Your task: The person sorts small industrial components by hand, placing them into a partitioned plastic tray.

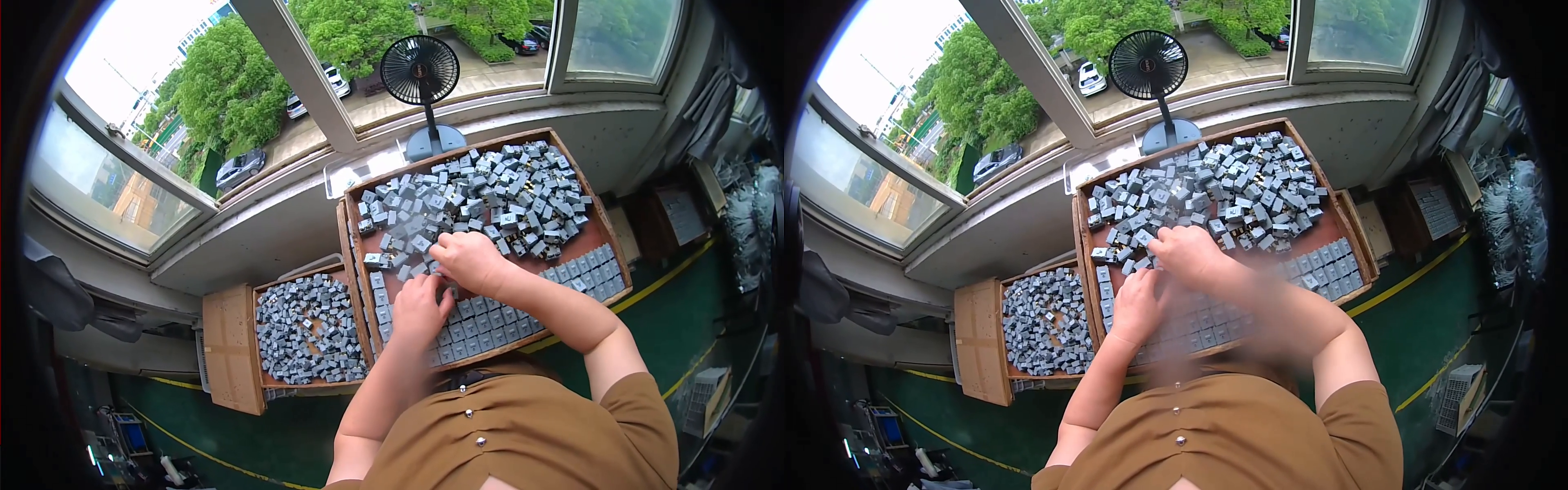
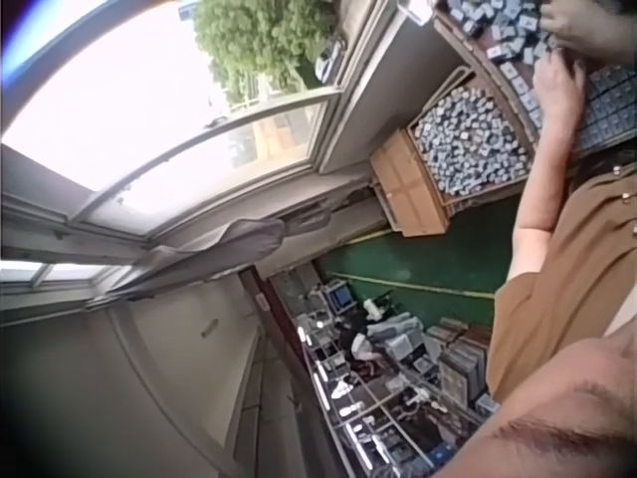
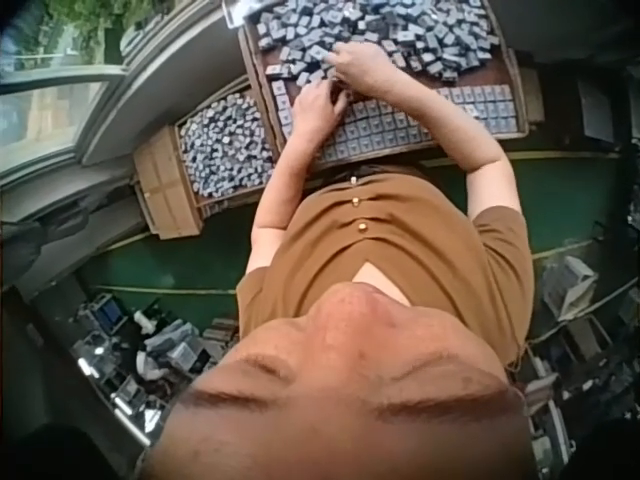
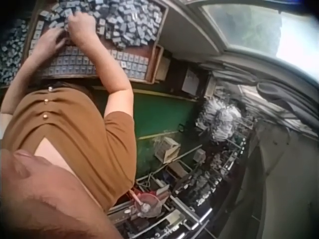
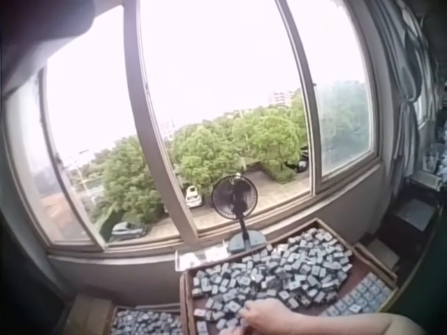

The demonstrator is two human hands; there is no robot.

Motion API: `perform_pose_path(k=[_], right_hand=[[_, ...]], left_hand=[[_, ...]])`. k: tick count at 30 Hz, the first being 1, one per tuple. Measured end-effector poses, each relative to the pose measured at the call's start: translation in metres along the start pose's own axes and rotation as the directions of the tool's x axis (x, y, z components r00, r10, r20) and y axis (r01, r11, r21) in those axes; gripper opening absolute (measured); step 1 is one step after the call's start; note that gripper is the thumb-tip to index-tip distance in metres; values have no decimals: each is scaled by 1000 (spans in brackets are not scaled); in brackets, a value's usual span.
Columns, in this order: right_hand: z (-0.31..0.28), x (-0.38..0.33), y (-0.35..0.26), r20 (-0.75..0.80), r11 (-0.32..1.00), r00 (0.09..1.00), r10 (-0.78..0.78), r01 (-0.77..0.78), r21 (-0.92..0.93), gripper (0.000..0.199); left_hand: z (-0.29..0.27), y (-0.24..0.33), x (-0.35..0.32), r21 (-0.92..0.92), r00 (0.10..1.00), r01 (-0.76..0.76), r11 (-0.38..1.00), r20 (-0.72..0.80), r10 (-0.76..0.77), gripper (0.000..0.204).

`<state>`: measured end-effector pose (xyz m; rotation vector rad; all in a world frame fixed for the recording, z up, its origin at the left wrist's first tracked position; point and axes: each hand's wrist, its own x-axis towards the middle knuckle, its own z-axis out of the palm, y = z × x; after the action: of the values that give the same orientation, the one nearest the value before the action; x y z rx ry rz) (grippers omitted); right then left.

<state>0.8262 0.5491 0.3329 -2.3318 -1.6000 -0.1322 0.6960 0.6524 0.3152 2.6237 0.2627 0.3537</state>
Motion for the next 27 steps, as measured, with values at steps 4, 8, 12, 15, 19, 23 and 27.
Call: perform_pose_path(k=[4, 8, 12, 15, 19, 23, 27], right_hand=[[-18, 8, 6, 199, 970, 950, -242, 243, 21, 27], [-13, -2, 12, 159, 974, 961, -227, 227, 15, 18], [-15, -14, 11, 263, 989, 957, -121, 138, -50, 23], [-29, -29, 26, 127, 996, 991, -51, 42, 75, 23], [-41, -47, 21, 181, 988, 982, -51, 24, 149, 20], [-30, -61, 25, 149, 990, 987, -56, 36, 138, 8], [-37, -65, 33, 173, 973, 982, -74, 33, 228, 10]], left_hand=[[-2, -2, 0, 15, 999, 5, 1000, 47, -6, 19], [-2, 0, -2, 2, 1000, -4, 1000, 5, 4, 18], [-4, -3, -2, 44, 998, -55, 998, 12, 55, 22], [-7, 1, 6, -29, 999, -37, 999, 15, 38, 23], [8, 8, 18, 96, 995, -98, 991, 45, 94, 35], [13, 14, 23, -61, 995, -65, 996, 77, 70, 24], [11, -2, 24, -130, 913, -177, 976, 348, 212, 32]])
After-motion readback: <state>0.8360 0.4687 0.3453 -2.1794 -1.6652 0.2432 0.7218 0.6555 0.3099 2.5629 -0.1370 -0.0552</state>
